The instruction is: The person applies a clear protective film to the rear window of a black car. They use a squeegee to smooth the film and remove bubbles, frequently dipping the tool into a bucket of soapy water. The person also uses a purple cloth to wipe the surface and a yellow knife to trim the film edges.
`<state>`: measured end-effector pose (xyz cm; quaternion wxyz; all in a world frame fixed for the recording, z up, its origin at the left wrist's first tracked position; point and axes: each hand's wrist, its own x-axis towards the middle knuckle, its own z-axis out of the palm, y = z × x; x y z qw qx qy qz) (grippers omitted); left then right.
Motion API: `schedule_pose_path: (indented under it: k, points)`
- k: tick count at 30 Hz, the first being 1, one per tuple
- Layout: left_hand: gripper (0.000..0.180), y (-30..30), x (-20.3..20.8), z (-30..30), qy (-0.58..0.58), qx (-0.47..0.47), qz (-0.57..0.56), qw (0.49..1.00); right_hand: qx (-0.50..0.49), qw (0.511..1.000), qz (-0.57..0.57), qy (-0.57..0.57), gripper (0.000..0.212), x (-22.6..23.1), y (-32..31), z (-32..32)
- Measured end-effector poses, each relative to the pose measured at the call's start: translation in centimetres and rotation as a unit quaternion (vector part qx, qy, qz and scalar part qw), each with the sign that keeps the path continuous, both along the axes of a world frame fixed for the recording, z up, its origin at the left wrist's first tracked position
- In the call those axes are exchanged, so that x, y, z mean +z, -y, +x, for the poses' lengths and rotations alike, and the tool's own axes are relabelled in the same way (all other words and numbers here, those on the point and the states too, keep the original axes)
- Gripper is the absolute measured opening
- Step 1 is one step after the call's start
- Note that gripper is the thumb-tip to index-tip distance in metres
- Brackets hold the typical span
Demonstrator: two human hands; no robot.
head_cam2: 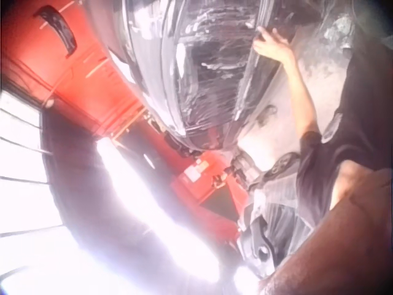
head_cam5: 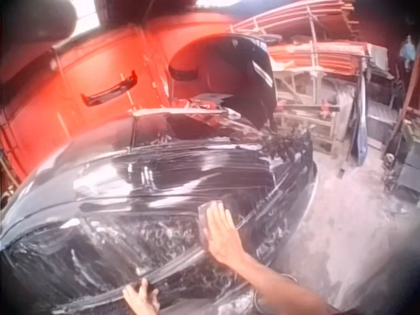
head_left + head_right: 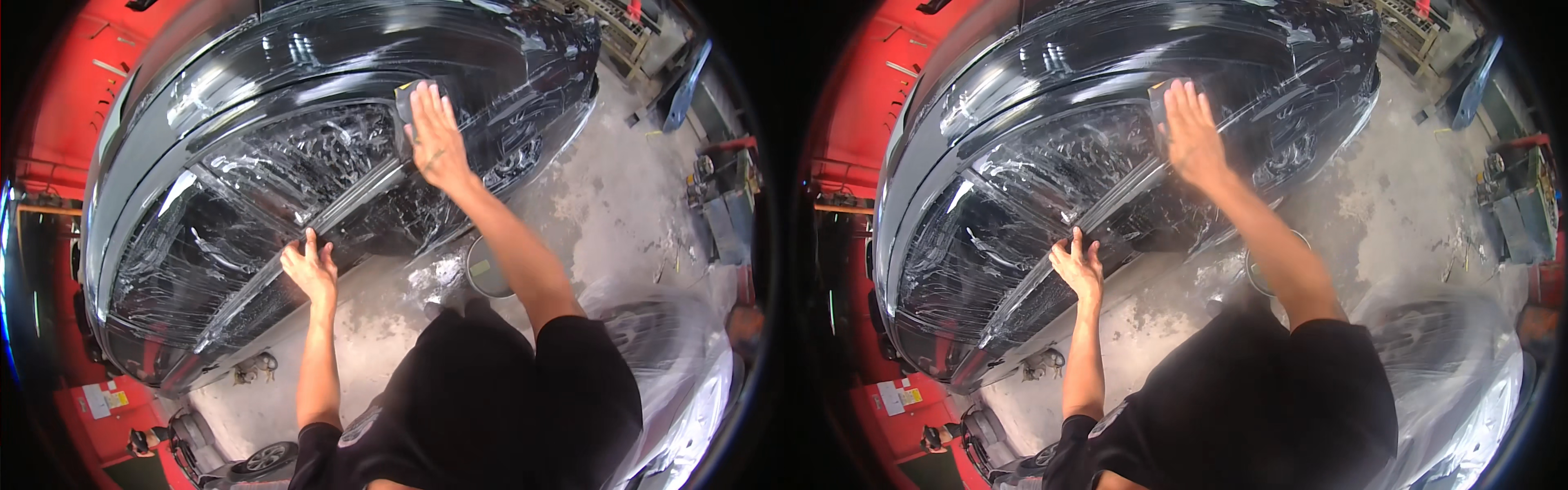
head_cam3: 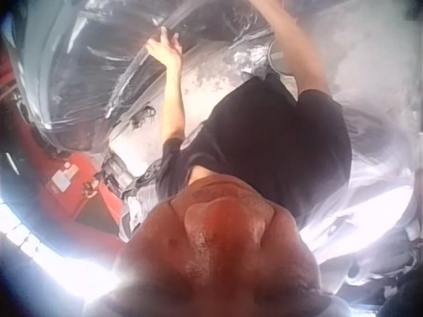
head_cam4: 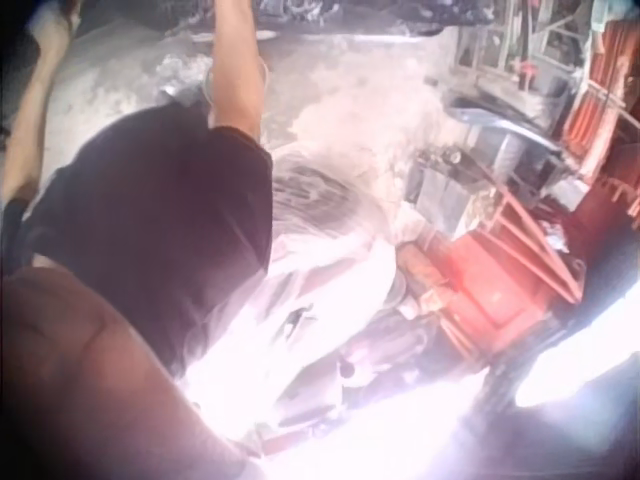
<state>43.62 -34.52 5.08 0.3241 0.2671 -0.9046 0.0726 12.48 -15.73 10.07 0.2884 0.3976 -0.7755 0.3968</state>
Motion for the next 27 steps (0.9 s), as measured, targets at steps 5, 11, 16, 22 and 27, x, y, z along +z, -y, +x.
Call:
schedule_pose_path:
  k: [5,11,16,22,27]
  points:
    - [0.056,-0.5,0.3,-0.8,0.041,0.028,0.025,0.998,0.114,0.991,-0.048,-0.043,0.059,5.1,5.0,1.9]
    - [0.058,-0.5,0.9,0.6,0.050,0.014,0.025,0.998,0.070,0.997,-0.003,-0.026,0.056,2.8,-1.0,-2.4]
    - [0.056,-0.8,0.6,-1.1,0.035,0.012,0.031,0.999,0.147,0.988,-0.027,-0.034,0.052,6.4,2.8,0.0]
    - [0.056,-0.4,0.9,-0.8,0.033,0.022,0.026,0.999,0.111,0.994,0.000,0.009,0.055,2.5,-2.2,-3.7]
    - [0.060,-0.6,1.0,-0.5,0.039,0.001,0.028,0.999,0.084,0.996,-0.025,-0.002,0.068,3.0,3.3,0.7]
